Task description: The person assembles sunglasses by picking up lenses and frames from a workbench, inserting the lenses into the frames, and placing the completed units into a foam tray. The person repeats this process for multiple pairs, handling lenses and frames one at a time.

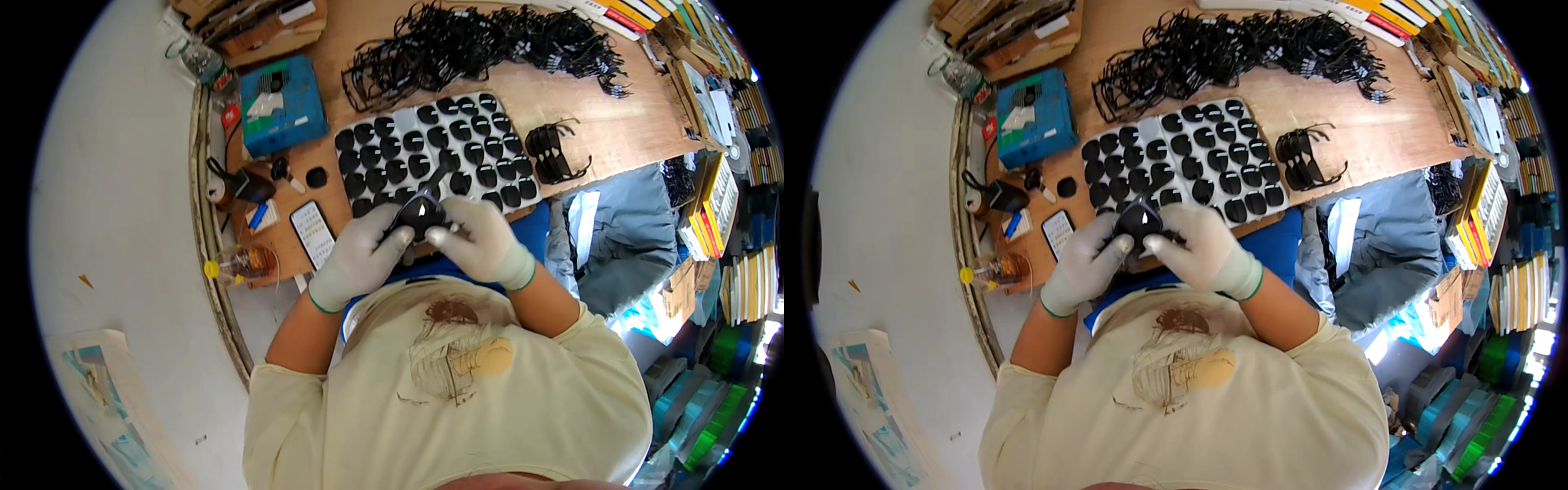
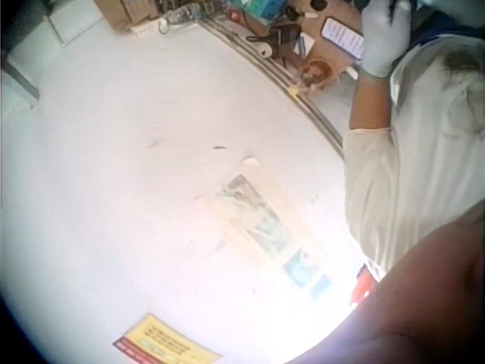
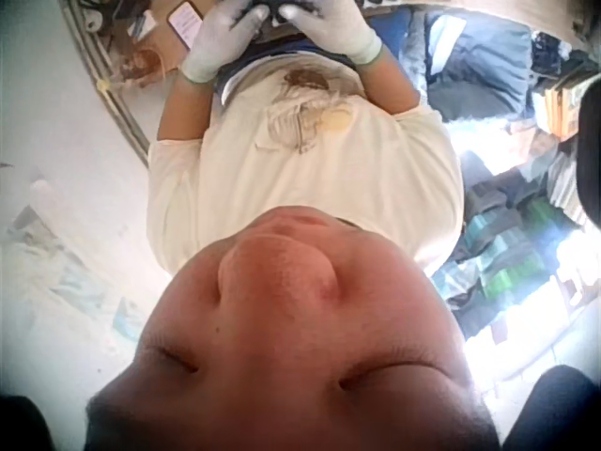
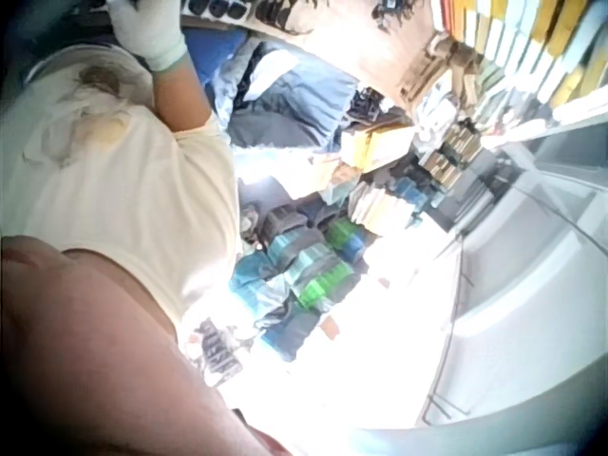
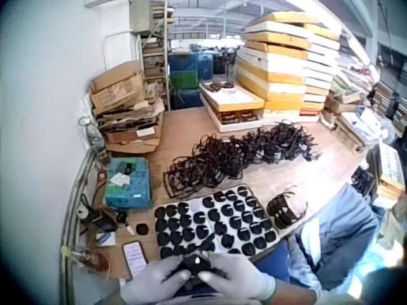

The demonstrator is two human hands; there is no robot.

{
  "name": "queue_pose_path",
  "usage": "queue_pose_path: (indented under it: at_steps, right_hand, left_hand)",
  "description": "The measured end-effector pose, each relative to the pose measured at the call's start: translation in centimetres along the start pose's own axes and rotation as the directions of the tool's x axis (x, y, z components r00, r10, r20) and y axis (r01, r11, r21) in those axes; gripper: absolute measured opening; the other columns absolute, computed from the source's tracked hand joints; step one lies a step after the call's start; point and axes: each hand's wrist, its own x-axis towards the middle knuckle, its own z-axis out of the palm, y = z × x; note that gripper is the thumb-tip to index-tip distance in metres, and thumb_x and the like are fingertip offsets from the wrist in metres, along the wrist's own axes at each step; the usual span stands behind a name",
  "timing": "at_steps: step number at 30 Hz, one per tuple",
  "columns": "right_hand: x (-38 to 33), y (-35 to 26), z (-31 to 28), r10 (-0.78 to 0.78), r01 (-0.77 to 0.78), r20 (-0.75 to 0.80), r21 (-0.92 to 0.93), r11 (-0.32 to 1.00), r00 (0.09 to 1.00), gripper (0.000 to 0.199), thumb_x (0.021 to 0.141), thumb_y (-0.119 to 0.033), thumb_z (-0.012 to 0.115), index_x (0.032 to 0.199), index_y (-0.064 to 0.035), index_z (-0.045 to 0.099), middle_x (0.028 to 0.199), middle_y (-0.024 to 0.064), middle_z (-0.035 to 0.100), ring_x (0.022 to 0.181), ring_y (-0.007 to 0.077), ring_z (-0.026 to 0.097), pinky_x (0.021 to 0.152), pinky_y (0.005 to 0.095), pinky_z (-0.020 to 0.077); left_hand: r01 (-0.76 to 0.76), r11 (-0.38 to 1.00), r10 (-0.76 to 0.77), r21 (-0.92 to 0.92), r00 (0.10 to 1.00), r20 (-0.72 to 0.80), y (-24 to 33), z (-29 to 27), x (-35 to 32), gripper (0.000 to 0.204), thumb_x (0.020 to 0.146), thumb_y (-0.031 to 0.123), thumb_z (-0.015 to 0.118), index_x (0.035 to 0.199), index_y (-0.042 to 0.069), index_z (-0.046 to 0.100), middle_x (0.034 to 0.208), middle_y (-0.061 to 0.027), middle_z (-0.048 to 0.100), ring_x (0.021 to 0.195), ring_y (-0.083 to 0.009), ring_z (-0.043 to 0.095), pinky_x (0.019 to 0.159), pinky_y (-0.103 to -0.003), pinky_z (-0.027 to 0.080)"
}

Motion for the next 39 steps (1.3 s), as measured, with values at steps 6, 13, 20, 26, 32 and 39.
queue_pose_path:
  at_steps: [6, 13, 20, 26, 32, 39]
  right_hand:
    - [0.7, -0.3, -0.1, 0.142, -0.148, 0.07, 0.083, 0.986, 0.987, 0.023, 0.088, -0.016, 0.07, 0.08, 0.0035, 0.061, 0.067, 0.0142, 0.057, 0.058, 0.0205, 0.053, 0.055, 0.0342, 0.0434]
    - [1.1, 3.5, -1.3, 0.172, -0.219, 0.165, 0.329, 0.919, 0.971, 0.02, 0.091, -0.016, 0.07, 0.091, 0.0038, 0.065, 0.076, 0.0047, 0.061, 0.069, 0.0069, 0.052, 0.06, 0.0268, 0.0456]
    - [2.5, 5.8, -7.6, -0.365, 0.383, 0.129, -0.172, 0.908, 0.922, 0.045, 0.068, -0.019, 0.084, 0.103, -0.0014, 0.063, 0.101, 0.0172, 0.063, 0.098, 0.0388, 0.06, 0.096, 0.0442, 0.0455]
    - [-0.3, 7.0, -8.7, 0.183, -0.185, -0.112, 0.001, 0.983, 0.977, 0.028, 0.086, -0.013, 0.071, 0.106, 0.0049, 0.062, 0.082, 0.0198, 0.062, 0.072, 0.0385, 0.061, 0.075, 0.0398, 0.0526]
    - [0.0, 9.8, -6.8, 0.03, 0.009, -0.263, 0.143, 0.99, 0.964, 0.063, 0.09, 0.004, 0.055, 0.146, 0.0097, 0.026, 0.111, 0.0209, 0.068, 0.093, 0.0256, 0.071, 0.083, 0.0333, 0.0556]
    - [0.7, 8.0, -7.1, 0.1, -0.052, -0.245, 0.195, 0.979, 0.964, 0.051, 0.086, 0.009, 0.047, 0.136, 0.0072, 0.033, 0.09, 0.0115, 0.067, 0.081, 0.0157, 0.068, 0.077, 0.0296, 0.0543]
  left_hand:
    - [-0.2, 0.955, 0.242, 0.218, 0.952, -0.188, -0.5, 2.2, -0.1, 0.038, 0.096, 0.01, 0.059, 0.128, -0.007, 0.049, 0.077, -0.0138, 0.067, 0.059, -0.0221, 0.066, 0.056, -0.034, 0.053]
    - [-0.285, 0.876, 0.384, 0.388, 0.9, -0.206, 0.5, 3.3, 1.5, 0.043, 0.092, 0.01, 0.062, 0.127, -0.01, 0.049, 0.082, -0.0244, 0.067, 0.067, -0.0403, 0.069, 0.058, -0.043, 0.055]
    - [-0.405, 0.852, 0.246, 0.331, 0.87, 0.428, 1.0, 1.6, 10.1, 0.032, 0.083, 0.026, 0.072, 0.103, 0.0, 0.067, 0.074, -0.0203, 0.066, 0.071, -0.0362, 0.069, 0.061, -0.039, 0.055]
    - [0.329, 0.477, -0.156, 0.815, 0.944, -0.289, -10.2, 0.6, 27.2, 0.064, 0.088, 0.046, 0.064, 0.131, -0.001, 0.056, 0.127, -0.0273, 0.058, 0.112, -0.0432, 0.063, 0.096, -0.049, 0.053]
    - [0.297, 0.568, 0.019, 0.767, 0.928, -0.373, -10.8, 2.4, 27.2, 0.059, 0.083, 0.038, 0.073, 0.129, 0.003, 0.059, 0.125, -0.0254, 0.058, 0.115, -0.041, 0.061, 0.097, -0.047, 0.052]
    - [0.046, 0.993, -0.001, 0.11, 0.926, -0.378, -5.5, 2.0, 19.2, 0.028, 0.088, 0.02, 0.074, 0.106, 0.001, 0.066, 0.094, -0.0094, 0.071, 0.083, -0.0189, 0.068, 0.075, -0.031, 0.054]
